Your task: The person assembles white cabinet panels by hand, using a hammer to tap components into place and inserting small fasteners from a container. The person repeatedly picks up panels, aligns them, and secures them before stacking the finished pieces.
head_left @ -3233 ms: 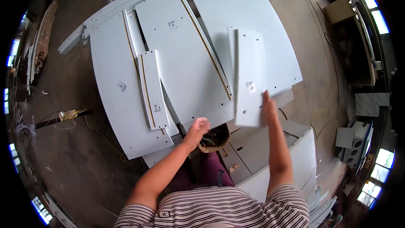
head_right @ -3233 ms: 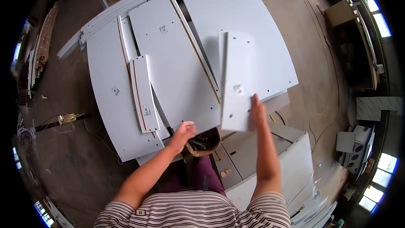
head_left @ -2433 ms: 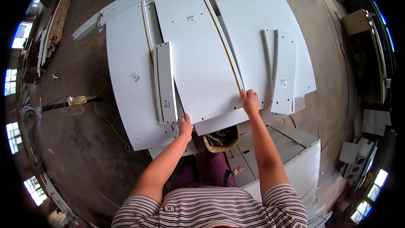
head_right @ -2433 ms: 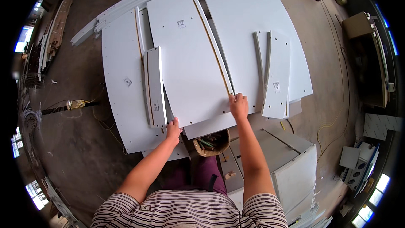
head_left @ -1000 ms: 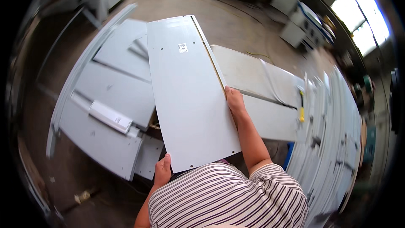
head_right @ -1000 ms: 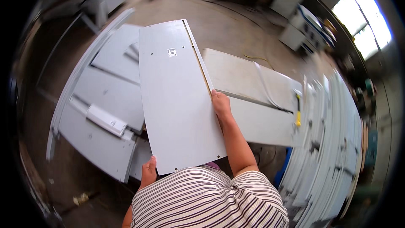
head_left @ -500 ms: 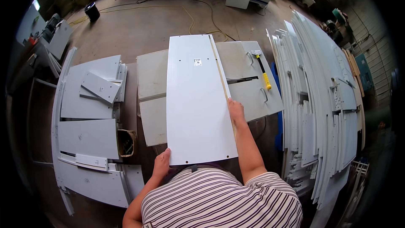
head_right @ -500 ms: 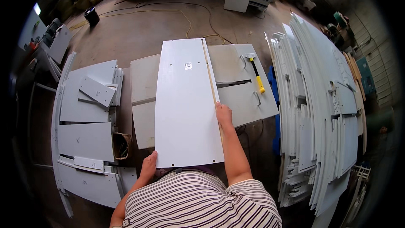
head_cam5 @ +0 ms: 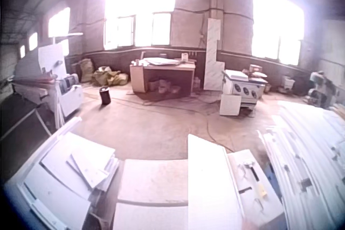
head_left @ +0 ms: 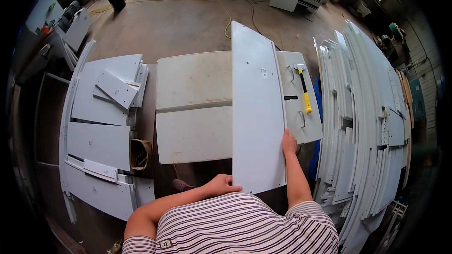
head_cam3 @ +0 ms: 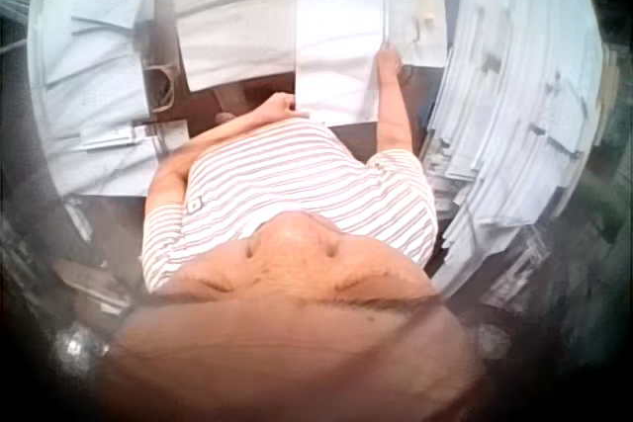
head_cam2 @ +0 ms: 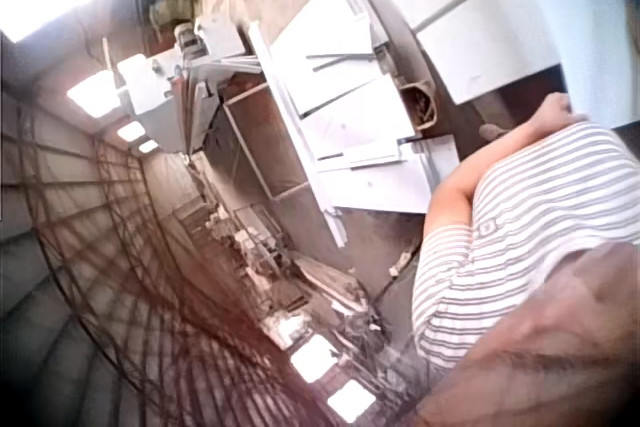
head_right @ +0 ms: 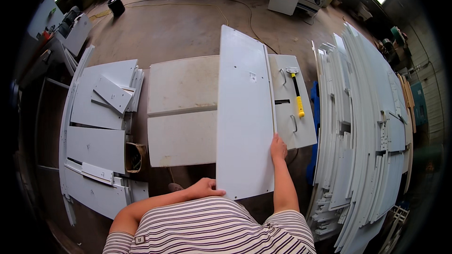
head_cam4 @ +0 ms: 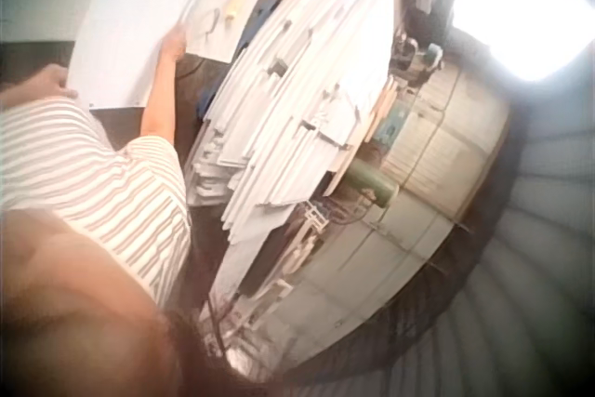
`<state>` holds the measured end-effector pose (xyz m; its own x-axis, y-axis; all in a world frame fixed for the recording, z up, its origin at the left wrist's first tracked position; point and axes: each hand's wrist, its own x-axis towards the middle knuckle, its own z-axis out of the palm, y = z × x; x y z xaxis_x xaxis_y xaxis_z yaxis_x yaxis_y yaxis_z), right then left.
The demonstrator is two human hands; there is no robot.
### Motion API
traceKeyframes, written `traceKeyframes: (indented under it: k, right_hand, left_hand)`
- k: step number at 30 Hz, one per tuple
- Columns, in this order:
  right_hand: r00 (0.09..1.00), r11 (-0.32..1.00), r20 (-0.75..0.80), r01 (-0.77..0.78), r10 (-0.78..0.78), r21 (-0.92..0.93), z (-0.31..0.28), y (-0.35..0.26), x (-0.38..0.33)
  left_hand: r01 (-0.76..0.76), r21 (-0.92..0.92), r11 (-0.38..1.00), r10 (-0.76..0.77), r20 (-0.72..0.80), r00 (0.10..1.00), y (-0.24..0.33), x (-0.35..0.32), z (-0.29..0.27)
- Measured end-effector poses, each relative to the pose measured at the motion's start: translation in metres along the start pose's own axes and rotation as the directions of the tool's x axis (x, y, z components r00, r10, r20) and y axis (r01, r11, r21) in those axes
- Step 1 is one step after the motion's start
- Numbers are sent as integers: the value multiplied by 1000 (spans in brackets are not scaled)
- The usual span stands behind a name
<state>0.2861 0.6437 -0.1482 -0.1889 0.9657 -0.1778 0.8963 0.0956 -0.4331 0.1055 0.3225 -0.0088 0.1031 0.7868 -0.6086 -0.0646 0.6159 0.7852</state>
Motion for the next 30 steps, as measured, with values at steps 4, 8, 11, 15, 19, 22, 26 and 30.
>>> traceKeyframes:
  k: [4,8,11,15,19,22,26,30]
  right_hand:
    - [802,872,-381,489,-461,-26,-26,-70,-3]
    - [618,440,-275,747,-737,498,-36,-274,-38]
    - [672,624,-24,701,-740,345,38,-356,-14]
    - [981,967,-83,154,-174,-205,123,-355,76]
    - [981,983,152,-97,121,-153,133,-330,85]
    - [771,909,501,409,-394,86,181,-364,19]
    - [29,411,673,811,-739,417,251,-407,-133]
    - [-182,99,277,643,-944,759,158,-402,-230]
  left_hand:
    - [88,337,937,-81,-35,996,12,17,10]
    - [25,428,903,18,-95,995,19,31,32]
    - [33,406,913,-10,-60,998,34,36,39]
    - [-52,392,918,133,-181,974,-5,58,55]
    - [50,346,937,-14,-104,994,14,35,34]
    - [34,352,935,16,-138,990,-5,43,35]
    - [-226,33,974,226,-294,929,16,37,32]
    - [96,285,954,-30,-229,973,-89,65,20]
